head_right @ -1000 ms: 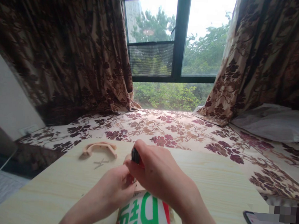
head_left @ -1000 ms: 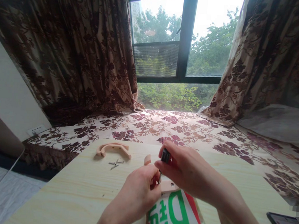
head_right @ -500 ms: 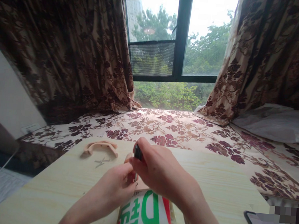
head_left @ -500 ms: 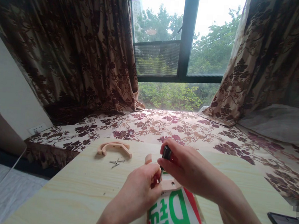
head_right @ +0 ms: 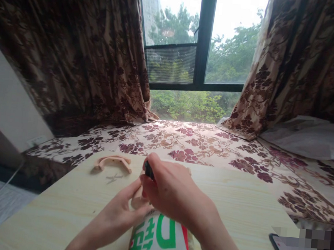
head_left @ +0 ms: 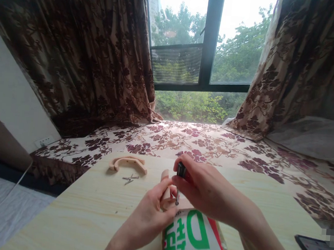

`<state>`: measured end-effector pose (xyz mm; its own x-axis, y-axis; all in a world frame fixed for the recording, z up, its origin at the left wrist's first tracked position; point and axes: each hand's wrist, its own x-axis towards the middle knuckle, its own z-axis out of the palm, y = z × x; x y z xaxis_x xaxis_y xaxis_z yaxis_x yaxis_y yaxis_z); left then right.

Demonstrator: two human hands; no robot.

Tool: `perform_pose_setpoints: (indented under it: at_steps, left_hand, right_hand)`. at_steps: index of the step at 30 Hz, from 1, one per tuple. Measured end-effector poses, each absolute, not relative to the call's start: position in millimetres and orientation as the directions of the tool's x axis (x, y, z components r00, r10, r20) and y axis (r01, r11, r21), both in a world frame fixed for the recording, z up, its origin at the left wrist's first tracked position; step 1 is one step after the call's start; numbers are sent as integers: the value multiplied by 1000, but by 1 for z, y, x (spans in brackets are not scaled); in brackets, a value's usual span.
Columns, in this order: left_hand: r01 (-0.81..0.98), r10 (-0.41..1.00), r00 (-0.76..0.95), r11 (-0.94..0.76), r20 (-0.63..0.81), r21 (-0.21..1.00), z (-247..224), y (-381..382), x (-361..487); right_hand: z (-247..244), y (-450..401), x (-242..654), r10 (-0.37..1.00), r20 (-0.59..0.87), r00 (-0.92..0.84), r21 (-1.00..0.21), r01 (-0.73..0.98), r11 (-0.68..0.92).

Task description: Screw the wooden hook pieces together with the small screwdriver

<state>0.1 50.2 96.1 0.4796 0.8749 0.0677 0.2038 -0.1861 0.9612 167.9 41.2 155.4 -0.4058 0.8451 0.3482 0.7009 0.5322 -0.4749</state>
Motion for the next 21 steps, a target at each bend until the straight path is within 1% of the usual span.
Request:
perform_pose_setpoints:
  at_steps: [3, 7, 9, 12, 16, 21]
  left_hand:
    - [136, 872, 488, -121, 40, 983, 92, 50, 2]
    - [5, 879, 471, -87, 74, 996, 85, 51, 5]
    - [-23, 892, 447, -63, 67, 998, 81, 51, 7]
    - [36, 920, 391, -52, 34, 998, 78, 53, 9]
    - [114, 936, 348, -102, 57, 988, 74, 54, 8]
    - [157, 946, 320, -114, 58, 981, 72, 54, 6]
  right_hand:
    - [156, 42, 167, 854, 341, -393, -480, 708, 518]
    - [155, 42, 167, 859, 339, -384, -475, 718, 509]
    - [156, 43, 166, 859, 341, -381, -471, 722, 507]
    - [158, 46, 166, 863, 336, -378, -468, 728, 501]
    - [163, 51, 163, 841, 371, -393, -450, 716, 533]
    - [159, 54, 159, 808, 378, -452, -519, 619, 589]
